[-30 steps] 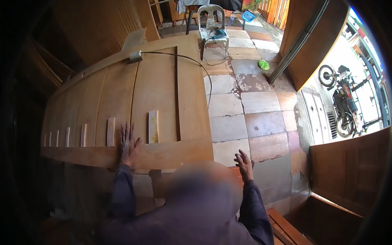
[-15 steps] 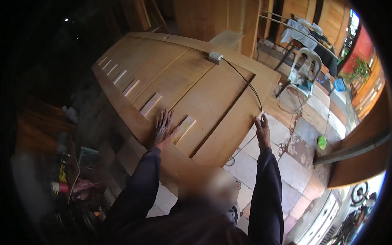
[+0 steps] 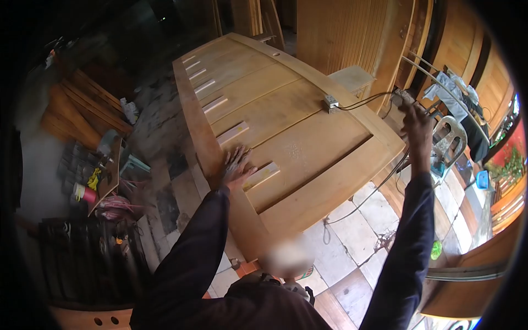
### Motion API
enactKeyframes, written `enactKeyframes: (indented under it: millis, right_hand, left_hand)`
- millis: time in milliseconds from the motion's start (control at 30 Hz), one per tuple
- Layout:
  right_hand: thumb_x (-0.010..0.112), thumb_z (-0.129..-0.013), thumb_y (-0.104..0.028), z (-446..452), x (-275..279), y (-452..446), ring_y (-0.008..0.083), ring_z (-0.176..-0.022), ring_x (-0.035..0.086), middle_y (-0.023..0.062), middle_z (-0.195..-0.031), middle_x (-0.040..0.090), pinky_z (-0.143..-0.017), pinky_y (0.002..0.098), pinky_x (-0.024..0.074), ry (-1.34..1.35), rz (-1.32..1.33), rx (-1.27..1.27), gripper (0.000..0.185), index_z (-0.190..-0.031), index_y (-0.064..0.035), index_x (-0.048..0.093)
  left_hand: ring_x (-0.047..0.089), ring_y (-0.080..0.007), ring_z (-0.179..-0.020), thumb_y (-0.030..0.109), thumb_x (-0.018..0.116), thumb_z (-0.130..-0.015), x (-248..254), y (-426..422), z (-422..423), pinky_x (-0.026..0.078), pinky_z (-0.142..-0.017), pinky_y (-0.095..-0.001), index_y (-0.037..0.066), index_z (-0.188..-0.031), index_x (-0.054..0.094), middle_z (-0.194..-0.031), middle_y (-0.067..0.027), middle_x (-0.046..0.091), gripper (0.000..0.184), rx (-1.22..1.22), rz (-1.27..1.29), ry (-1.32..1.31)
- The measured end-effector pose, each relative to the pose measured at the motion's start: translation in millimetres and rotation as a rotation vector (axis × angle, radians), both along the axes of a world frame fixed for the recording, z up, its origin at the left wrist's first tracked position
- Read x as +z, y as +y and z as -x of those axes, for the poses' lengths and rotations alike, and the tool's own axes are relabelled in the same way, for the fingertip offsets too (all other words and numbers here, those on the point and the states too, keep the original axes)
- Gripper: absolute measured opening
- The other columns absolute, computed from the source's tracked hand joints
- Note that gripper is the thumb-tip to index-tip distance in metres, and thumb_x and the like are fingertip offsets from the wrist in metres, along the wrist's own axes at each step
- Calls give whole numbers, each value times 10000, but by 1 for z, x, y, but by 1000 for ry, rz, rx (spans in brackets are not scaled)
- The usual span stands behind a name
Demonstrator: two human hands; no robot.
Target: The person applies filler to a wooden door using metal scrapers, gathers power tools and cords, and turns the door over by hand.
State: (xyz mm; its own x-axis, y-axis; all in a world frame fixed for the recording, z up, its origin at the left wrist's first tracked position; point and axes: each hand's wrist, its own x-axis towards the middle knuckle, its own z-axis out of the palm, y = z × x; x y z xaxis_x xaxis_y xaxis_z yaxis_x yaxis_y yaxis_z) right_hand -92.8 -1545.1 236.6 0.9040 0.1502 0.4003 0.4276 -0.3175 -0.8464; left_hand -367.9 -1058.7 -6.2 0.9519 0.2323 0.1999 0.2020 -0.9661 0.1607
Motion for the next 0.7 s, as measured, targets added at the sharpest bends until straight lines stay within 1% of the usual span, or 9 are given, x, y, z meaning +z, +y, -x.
enactKeyframes:
  millis: [67,167,300,367,500,567,600,633,700]
  right_hand:
    - [556,-954,-17,-48,19,-14,85,-696,515,31,-923,665,-595,224,450,-648,399,12,373,-1316,-41,644]
    - [609,-924,-83,-66,92,-54,113,-816,631,34,-996,681,-698,258,519,-293,161,176,425,-1347,-46,633]
    - [637,-901,-106,-6,174,-128,98,-722,566,-12,-926,643,-663,264,491,-265,34,134,443,-1336,-27,622]
    - [722,-922,-211,24,206,-184,90,-645,532,-26,-847,616,-603,272,453,-19,-99,182,440,-1336,-89,637]
    - [611,-932,-142,61,110,-290,53,-670,441,-57,-842,522,-594,218,372,-11,47,-104,378,-1296,-49,656]
    - [573,-939,-119,94,55,-306,42,-685,427,-66,-846,508,-591,204,355,128,198,6,346,-1261,-34,664]
    - [586,-946,-136,118,35,-291,41,-679,437,-68,-838,521,-582,209,359,309,269,215,320,-1240,-41,669]
    - [612,-957,-173,146,4,-257,42,-666,444,-65,-829,532,-570,213,357,350,218,94,306,-1227,-38,665]
    - [630,-976,-209,173,-72,-228,40,-644,460,-54,-791,556,-557,220,361,629,189,38,227,-1106,-41,712]
  left_hand:
    - [172,-313,-1584,618,494,-1004,-2,1,0,73,-1287,-515,149,-1624,312,-1689,-158,260,798,0,0,-7]
    - [176,-319,-1582,619,495,-1003,0,1,0,73,-1286,-520,150,-1623,313,-1686,-165,264,799,0,17,-12]
    - [189,-328,-1577,617,499,-1002,2,0,0,76,-1285,-520,157,-1624,314,-1682,-174,269,795,7,66,-21]
    - [200,-333,-1573,615,504,-1001,-5,3,-1,81,-1284,-526,164,-1623,317,-1678,-178,276,791,-6,66,-45]
    - [212,-339,-1567,619,523,-988,-5,1,-1,83,-1282,-542,163,-1620,325,-1672,-173,293,804,-20,49,-59]
    - [210,-342,-1567,627,534,-978,-5,4,-2,82,-1282,-548,156,-1607,351,-1670,-166,298,807,-19,16,-38]
    - [208,-343,-1567,631,539,-973,-6,6,-4,82,-1282,-550,152,-1601,364,-1669,-163,301,809,-24,3,-22]
    - [192,-339,-1572,629,557,-964,-8,8,-7,71,-1284,-547,145,-1568,423,-1672,-148,301,785,-25,-112,-35]
    - [186,-340,-1576,580,600,-962,-17,12,-6,81,-1277,-540,98,-1538,459,-1667,-149,315,765,-94,75,-94]
